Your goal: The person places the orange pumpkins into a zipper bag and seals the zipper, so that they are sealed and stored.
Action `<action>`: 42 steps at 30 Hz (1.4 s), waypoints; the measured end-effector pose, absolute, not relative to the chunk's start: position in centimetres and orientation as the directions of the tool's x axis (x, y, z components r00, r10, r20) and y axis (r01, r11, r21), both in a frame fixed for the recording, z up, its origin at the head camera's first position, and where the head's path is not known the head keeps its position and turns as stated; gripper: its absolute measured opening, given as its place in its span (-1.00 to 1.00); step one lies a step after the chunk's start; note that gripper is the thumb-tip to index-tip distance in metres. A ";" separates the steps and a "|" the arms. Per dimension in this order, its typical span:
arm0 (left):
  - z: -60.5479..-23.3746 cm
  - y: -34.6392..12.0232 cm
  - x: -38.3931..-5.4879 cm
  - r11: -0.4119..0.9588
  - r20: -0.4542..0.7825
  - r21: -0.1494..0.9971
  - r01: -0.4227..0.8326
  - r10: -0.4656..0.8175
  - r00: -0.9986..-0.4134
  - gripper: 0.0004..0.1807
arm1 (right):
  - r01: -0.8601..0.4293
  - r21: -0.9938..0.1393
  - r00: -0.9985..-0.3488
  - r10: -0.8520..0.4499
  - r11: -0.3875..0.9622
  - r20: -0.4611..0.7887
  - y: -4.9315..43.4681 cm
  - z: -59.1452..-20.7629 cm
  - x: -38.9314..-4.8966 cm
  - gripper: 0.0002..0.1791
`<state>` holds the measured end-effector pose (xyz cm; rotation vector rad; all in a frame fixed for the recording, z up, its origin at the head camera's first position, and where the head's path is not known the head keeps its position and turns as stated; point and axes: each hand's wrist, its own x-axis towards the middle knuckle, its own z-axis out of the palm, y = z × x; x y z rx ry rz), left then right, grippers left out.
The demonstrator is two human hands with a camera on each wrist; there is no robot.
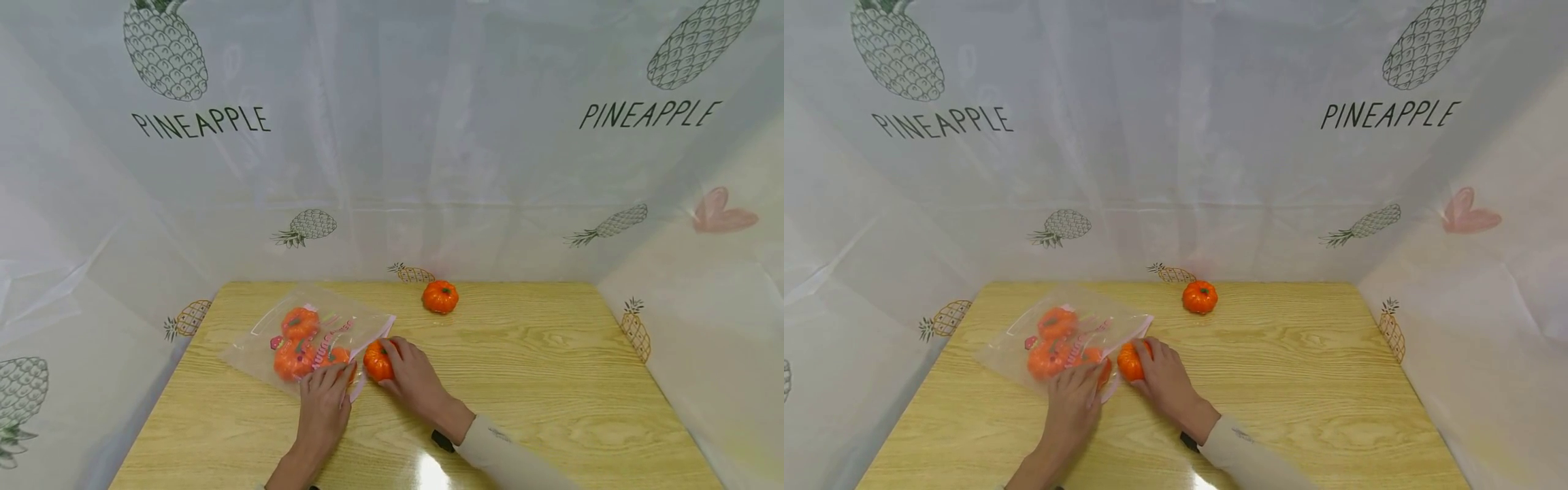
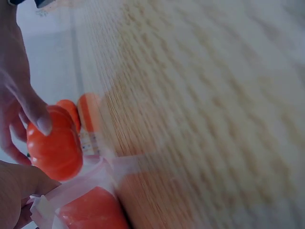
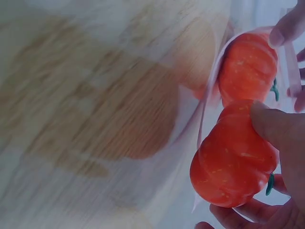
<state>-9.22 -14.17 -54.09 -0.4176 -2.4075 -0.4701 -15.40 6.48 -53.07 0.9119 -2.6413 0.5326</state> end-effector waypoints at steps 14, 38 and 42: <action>-53.9 -14.0 -9.3 0.882 0.641 0.238 0.407 0.172 -0.748 -0.34 | -0.595 -0.242 -0.779 -0.476 0.767 0.408 4.0 -53.6 -16.1 -0.25; -53.7 -14.0 -9.8 0.883 0.648 0.256 0.394 0.146 -0.748 -0.28 | -0.540 -0.316 -0.817 -0.395 0.780 0.420 3.4 -54.3 -16.0 -0.19; -53.6 -14.0 -9.8 0.882 0.653 0.251 0.399 0.150 -0.742 -0.28 | -0.532 -0.324 -0.822 -0.386 0.783 0.419 2.8 -54.3 -16.7 -0.20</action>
